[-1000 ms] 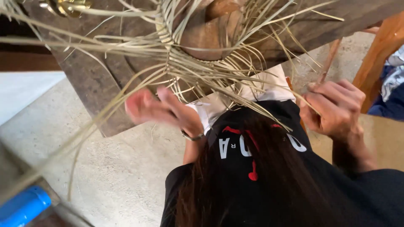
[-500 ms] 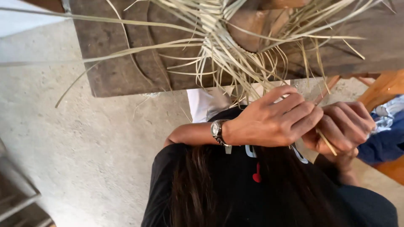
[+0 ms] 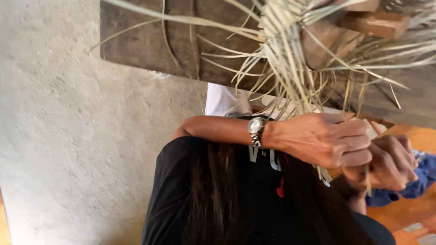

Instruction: The person weaves a basket by hand, interlacing long dried palm fronds around a circular base. They repeatedly pull strands through the weave, tighten the structure, and adjust the position of the basket on their lap.

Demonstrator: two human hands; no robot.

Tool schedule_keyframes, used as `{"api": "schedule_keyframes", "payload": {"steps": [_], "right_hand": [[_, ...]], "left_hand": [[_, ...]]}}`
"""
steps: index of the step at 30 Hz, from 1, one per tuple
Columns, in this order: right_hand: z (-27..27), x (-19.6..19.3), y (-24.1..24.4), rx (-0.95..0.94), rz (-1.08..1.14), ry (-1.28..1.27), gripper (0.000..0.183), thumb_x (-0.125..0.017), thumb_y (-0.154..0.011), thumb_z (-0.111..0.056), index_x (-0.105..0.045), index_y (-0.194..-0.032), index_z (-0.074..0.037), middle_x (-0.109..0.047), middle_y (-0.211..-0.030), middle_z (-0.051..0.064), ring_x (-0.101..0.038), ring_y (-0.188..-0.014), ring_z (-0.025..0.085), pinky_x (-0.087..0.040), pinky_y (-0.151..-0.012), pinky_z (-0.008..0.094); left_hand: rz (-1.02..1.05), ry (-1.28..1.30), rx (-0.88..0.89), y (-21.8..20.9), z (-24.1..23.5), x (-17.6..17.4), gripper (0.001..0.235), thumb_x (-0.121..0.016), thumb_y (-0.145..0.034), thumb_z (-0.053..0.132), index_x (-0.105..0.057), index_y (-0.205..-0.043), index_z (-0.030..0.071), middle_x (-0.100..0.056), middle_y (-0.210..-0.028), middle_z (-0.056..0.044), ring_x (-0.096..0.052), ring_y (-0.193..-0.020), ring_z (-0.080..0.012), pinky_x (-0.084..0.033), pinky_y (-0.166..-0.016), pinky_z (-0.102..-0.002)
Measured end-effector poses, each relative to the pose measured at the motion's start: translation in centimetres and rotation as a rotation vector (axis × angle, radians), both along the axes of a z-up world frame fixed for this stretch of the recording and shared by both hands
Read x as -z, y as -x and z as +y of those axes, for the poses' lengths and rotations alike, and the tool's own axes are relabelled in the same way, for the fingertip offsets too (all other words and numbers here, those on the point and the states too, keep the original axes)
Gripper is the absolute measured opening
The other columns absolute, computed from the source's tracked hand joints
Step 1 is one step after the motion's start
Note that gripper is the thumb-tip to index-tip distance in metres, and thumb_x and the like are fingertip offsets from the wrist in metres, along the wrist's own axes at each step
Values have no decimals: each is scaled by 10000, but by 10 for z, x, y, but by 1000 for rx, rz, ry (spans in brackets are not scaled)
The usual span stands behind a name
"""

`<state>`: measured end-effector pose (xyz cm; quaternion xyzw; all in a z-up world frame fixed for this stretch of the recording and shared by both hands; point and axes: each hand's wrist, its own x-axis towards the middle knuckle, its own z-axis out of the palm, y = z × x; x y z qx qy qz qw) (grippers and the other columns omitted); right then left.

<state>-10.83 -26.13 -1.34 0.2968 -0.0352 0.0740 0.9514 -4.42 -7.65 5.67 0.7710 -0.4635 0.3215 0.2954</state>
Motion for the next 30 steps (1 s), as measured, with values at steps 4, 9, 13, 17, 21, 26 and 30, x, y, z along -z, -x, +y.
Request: {"api": "schedule_keyframes", "payload": {"steps": [4, 9, 13, 17, 21, 26, 30], "right_hand": [[-11, 18, -21, 216, 68, 603, 90, -465, -879, -22, -508, -802, -2, -516, -772, 163, -533, -702, 280, -424, -668, 336], [-10, 27, -51, 568, 99, 1358, 136, -431, -874, -133, -455, -774, -45, -416, -718, 102, -427, -628, 244, -364, -614, 360], [-12, -3, -62, 602, -367, 2251, 165, -434, -854, -281, -430, -825, -118, -378, -760, 34, -380, -670, 189, -332, -648, 346], [-27, -62, -59, -1547, -2633, 2408, 422, -572, -780, -577, -486, -1100, -316, -516, -1071, -97, -492, -1027, 41, -369, -926, 211], [-35, -77, -16, -233, -1699, 3057, 572, -646, -677, -351, -549, -1226, -221, -598, -1222, 4, -558, -1119, 67, -418, -979, 244], [96, -97, -67, 1290, -2099, 1826, 185, -555, -842, 11, -651, -1000, 10, -629, -963, 133, -657, -770, 252, -509, -711, 338], [82, -78, -69, 1176, -1812, 2044, 171, -564, -906, -91, -660, -1045, -118, -592, -1082, 106, -625, -935, 245, -416, -852, 391]], "left_hand": [[-161, 155, -46, -8, 7, 1, 173, -383, -909, 36, -450, -769, 112, -483, -748, -11, -506, -815, -164, -441, -585, -196], [-193, 184, -7, -8, 17, 7, 208, -342, -915, 36, -452, -756, 112, -476, -727, -7, -501, -792, -163, -458, -674, -228], [51, -1, 77, 1, 9, 24, 140, -547, -886, 71, -481, -1007, 96, -501, -968, -69, -459, -978, -244, -384, -804, -360], [410, 16, 172, 8, 18, 21, 573, -295, -956, 516, -262, -1373, 125, -506, -1374, -37, -569, -1317, -196, -366, -1240, -370], [1025, 395, 600, 13, 58, -15, 556, -327, -942, 441, -530, -1189, -14, -402, -1393, -179, -517, -1318, -404, -495, -1107, -433], [926, 583, 333, 30, 92, 4, 212, -453, -1011, 132, -532, -1205, 95, -656, -1131, -65, -706, -1027, -236, -563, -906, -308], [171, 489, -87, 41, 128, 46, 266, -436, -971, 218, -614, -1006, 24, -647, -1007, -120, -652, -895, -213, -537, -805, -310]]}}
